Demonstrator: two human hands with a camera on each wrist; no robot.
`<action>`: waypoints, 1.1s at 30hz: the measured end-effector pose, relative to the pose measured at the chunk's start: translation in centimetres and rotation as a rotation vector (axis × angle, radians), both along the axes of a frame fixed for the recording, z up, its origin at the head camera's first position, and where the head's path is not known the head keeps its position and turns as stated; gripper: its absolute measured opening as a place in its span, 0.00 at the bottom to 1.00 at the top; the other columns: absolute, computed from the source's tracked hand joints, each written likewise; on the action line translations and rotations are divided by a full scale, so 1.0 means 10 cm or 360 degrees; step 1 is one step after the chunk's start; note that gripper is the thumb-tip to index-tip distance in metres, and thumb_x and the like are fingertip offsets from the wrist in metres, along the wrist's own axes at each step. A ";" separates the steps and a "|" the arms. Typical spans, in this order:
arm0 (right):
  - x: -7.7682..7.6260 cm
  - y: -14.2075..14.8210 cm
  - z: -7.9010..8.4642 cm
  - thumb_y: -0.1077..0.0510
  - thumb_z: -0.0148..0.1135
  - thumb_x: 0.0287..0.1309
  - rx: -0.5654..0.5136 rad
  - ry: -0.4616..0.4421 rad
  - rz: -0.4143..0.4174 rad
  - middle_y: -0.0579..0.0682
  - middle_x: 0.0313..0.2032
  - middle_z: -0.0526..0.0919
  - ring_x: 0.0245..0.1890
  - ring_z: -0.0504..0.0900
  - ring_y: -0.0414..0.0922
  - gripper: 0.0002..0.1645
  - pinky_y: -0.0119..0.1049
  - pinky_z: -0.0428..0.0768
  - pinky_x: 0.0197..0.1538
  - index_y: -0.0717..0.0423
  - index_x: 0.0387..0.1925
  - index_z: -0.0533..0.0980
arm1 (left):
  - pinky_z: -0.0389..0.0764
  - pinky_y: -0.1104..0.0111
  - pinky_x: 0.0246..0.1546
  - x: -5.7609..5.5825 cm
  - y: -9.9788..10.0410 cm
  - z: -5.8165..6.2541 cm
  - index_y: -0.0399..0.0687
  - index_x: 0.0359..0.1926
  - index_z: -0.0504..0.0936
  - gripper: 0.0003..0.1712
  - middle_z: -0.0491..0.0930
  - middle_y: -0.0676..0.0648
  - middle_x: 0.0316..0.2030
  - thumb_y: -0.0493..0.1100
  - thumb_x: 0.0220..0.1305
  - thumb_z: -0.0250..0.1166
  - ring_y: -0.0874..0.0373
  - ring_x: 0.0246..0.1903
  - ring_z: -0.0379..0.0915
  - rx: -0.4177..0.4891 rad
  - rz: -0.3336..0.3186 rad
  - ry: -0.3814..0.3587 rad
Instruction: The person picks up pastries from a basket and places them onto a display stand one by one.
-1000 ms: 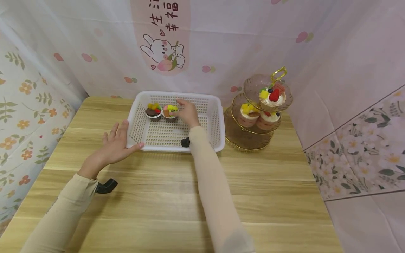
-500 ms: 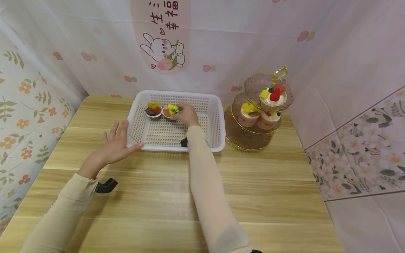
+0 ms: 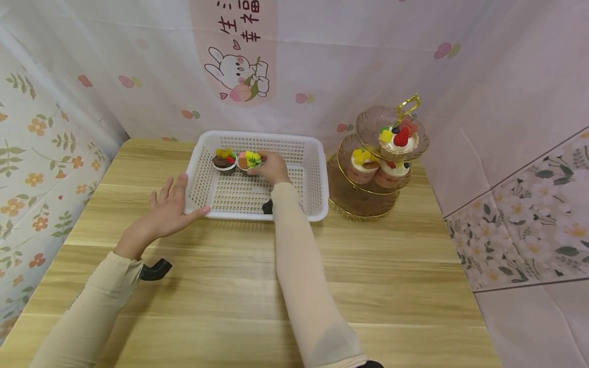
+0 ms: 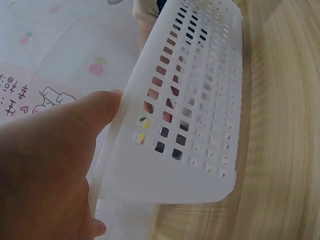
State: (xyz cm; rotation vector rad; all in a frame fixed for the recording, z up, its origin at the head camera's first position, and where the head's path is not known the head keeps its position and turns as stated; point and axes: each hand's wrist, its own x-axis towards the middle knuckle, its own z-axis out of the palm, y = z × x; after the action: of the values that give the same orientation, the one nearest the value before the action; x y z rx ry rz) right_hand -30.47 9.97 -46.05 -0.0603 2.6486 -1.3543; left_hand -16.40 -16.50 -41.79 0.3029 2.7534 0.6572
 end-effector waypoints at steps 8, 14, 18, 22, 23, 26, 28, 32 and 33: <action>0.02 0.03 0.07 0.56 0.78 0.47 -0.0048 0.0037 -0.0007 0.53 0.59 0.82 0.58 0.80 0.49 0.39 0.44 0.78 0.62 0.54 0.63 0.75 | 0.26 0.28 0.67 0.00 0.02 0.01 0.37 0.76 0.23 0.66 0.27 0.34 0.78 0.75 0.65 0.50 0.35 0.77 0.15 0.0015 -0.0009 -0.0002; 0.03 0.09 0.21 0.54 0.78 0.48 -0.0175 0.0130 0.0025 0.53 0.57 0.83 0.57 0.79 0.49 0.37 0.45 0.77 0.62 0.56 0.61 0.76 | 0.25 0.28 0.67 0.00 0.01 0.01 0.36 0.76 0.24 0.67 0.27 0.33 0.78 0.76 0.64 0.50 0.34 0.77 0.15 0.0023 -0.0009 -0.0011; 0.05 0.18 0.30 0.51 0.77 0.49 -0.0239 0.0141 0.0026 0.51 0.57 0.82 0.59 0.77 0.48 0.36 0.46 0.77 0.62 0.53 0.61 0.77 | 0.26 0.27 0.66 0.00 0.00 0.01 0.36 0.76 0.23 0.67 0.26 0.34 0.78 0.76 0.64 0.49 0.34 0.77 0.14 0.0013 -0.0011 -0.0014; 0.10 0.28 0.41 0.48 0.77 0.49 -0.0243 0.0148 0.0018 0.49 0.58 0.82 0.62 0.75 0.48 0.35 0.49 0.75 0.64 0.48 0.60 0.78 | 0.26 0.27 0.66 0.00 0.00 0.02 0.37 0.76 0.23 0.66 0.26 0.34 0.78 0.76 0.64 0.49 0.34 0.76 0.13 0.0004 -0.0015 -0.0018; 0.12 0.30 0.44 0.48 0.77 0.49 -0.0242 0.0168 0.0018 0.49 0.57 0.82 0.61 0.74 0.48 0.34 0.50 0.75 0.63 0.48 0.59 0.78 | 0.26 0.27 0.66 0.00 0.00 0.02 0.37 0.76 0.23 0.66 0.25 0.34 0.78 0.76 0.64 0.49 0.34 0.76 0.13 0.0003 -0.0016 -0.0020; 0.18 0.36 0.53 0.48 0.77 0.49 -0.0231 0.0269 0.0011 0.51 0.56 0.82 0.59 0.75 0.49 0.36 0.48 0.74 0.63 0.49 0.61 0.77 | 0.26 0.27 0.66 0.00 -0.01 0.02 0.37 0.76 0.22 0.66 0.26 0.34 0.78 0.76 0.64 0.49 0.34 0.76 0.13 0.0005 -0.0017 -0.0020; 0.23 0.40 0.59 0.48 0.77 0.50 -0.0233 0.0340 0.0003 0.51 0.56 0.82 0.58 0.76 0.48 0.37 0.46 0.74 0.62 0.50 0.62 0.76 | 0.26 0.27 0.66 0.00 -0.01 0.02 0.37 0.76 0.23 0.66 0.25 0.34 0.78 0.76 0.64 0.49 0.34 0.76 0.13 0.0007 -0.0017 -0.0020; 0.34 0.46 0.70 0.50 0.77 0.49 -0.0278 0.0424 -0.0034 0.50 0.57 0.82 0.56 0.78 0.46 0.38 0.42 0.73 0.62 0.51 0.62 0.75 | 0.26 0.27 0.66 0.01 0.00 0.03 0.37 0.76 0.23 0.66 0.25 0.34 0.78 0.75 0.65 0.49 0.34 0.76 0.13 0.0012 -0.0016 -0.0025; 0.37 0.47 0.72 0.50 0.78 0.49 -0.0283 0.0434 -0.0049 0.50 0.56 0.82 0.56 0.78 0.45 0.38 0.42 0.73 0.62 0.51 0.62 0.75 | 0.26 0.27 0.66 0.01 0.00 0.03 0.37 0.76 0.22 0.66 0.25 0.34 0.78 0.75 0.65 0.49 0.35 0.76 0.13 0.0012 -0.0016 -0.0026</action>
State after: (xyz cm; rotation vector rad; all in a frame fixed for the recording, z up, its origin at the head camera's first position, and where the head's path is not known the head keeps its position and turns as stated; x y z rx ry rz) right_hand -26.73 14.69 -38.81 -0.2438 2.7428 -1.6995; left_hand -16.32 -16.53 -41.52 0.3111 2.7326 0.6650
